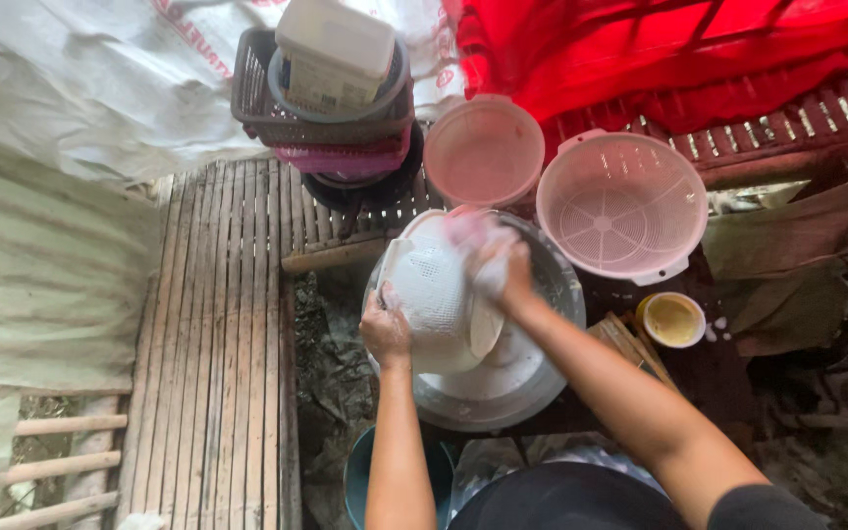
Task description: The person scrubs a white plastic colander with a pink sponge in a metal basin filled with soapy water. They rinse the colander and then scrub a smaller pink colander in the same manner.
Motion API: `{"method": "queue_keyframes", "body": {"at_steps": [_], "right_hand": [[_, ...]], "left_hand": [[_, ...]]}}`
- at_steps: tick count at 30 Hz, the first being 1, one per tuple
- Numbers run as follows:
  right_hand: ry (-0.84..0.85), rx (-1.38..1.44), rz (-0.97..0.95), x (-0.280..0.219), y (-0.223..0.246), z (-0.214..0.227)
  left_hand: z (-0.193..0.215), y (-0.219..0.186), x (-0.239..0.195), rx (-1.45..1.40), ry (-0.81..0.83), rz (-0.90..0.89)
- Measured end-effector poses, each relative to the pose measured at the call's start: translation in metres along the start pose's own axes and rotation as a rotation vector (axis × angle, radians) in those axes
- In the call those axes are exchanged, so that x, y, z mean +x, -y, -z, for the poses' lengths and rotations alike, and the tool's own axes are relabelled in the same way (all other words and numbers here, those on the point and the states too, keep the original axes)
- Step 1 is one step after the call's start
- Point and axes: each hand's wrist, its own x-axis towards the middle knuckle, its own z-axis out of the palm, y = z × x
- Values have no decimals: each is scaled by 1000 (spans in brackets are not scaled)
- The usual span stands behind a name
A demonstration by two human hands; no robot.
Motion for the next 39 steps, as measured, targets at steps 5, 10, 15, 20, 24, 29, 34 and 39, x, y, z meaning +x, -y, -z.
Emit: {"method": "queue_keyframes", "body": {"at_steps": [5, 10, 15, 20, 24, 29, 34, 39], "right_hand": [[-220, 120, 431, -16, 41, 45], [-186, 107, 343, 13, 41, 58], [-132, 178, 383, -5, 44, 42], [4, 340, 53, 45, -8, 28], [-29, 282, -5, 26, 11, 36], [-275, 224, 410, -53, 65, 36], [-213, 179, 81, -34, 11, 11], [-370, 227, 365, -80, 29, -9]], "left_hand": [[-11, -8, -2, -113, 63, -147], [-8, -17, -10, 11, 81, 146], [-4, 5, -18, -117, -14, 5], [12, 8, -16, 9, -18, -62], [40, -28, 14, 164, 161, -278], [8, -38, 44, 325, 351, 92], [-1, 33, 1, 118, 147, 234], [-17, 60, -15, 117, 31, 91]]}}
